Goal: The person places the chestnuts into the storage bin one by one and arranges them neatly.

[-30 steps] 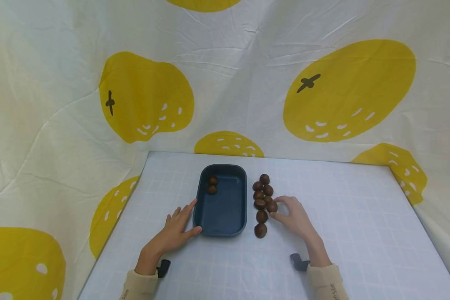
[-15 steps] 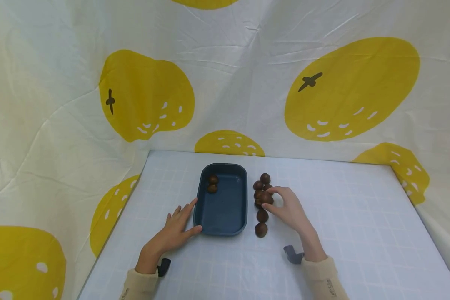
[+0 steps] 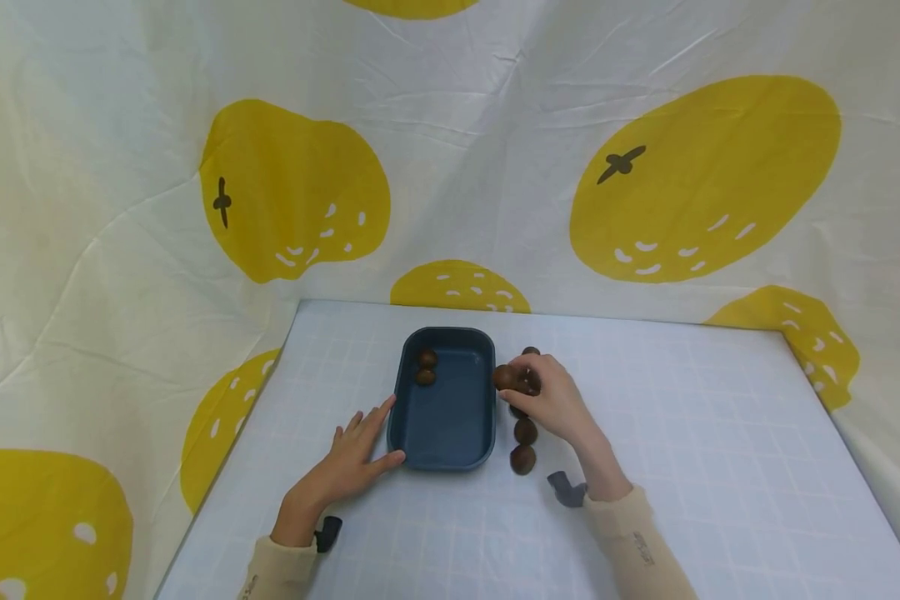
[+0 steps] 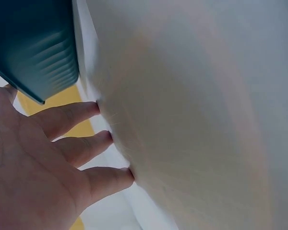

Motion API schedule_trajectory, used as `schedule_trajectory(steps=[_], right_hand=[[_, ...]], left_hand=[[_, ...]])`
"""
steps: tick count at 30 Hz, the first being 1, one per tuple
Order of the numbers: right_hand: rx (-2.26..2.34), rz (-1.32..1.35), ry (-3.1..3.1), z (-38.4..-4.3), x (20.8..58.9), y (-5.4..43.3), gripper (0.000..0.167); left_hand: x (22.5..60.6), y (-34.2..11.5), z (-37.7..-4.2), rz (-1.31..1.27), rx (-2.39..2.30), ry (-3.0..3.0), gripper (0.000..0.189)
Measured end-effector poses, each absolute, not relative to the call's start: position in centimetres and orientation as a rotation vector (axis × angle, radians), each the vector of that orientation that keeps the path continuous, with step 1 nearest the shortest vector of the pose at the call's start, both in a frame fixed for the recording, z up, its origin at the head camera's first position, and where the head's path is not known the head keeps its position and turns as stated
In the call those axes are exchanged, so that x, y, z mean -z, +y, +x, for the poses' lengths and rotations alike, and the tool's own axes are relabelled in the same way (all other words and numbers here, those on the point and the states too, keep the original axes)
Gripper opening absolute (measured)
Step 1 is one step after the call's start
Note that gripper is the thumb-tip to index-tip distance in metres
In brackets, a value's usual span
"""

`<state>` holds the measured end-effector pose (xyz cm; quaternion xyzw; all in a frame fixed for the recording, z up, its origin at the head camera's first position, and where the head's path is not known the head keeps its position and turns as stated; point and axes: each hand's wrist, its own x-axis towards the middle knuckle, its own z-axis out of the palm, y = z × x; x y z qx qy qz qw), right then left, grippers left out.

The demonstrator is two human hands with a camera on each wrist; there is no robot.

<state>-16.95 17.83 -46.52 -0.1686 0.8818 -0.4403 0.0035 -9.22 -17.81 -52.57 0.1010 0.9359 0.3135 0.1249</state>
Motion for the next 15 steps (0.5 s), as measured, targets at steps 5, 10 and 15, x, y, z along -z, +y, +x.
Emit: schedule_trajectory(steps=[5, 10, 15], right_hand=[[1.400, -0.572, 2.747, -17.5, 45.6, 16.7, 0.040], [1.393, -0.540, 2.738, -18.2, 44.8, 15.4, 0.044], [1.400, -0.498, 2.718, -18.8, 43.9, 13.6, 0.048]], left_hand=[[52.6, -17.7, -9.1, 0.287, -0.906, 2.728, 0.087], [52.6, -17.7, -9.1, 0.280, -0.914, 2.730, 0.086], [52.5, -17.7, -9.1, 0.291, -0.917, 2.732, 0.086]])
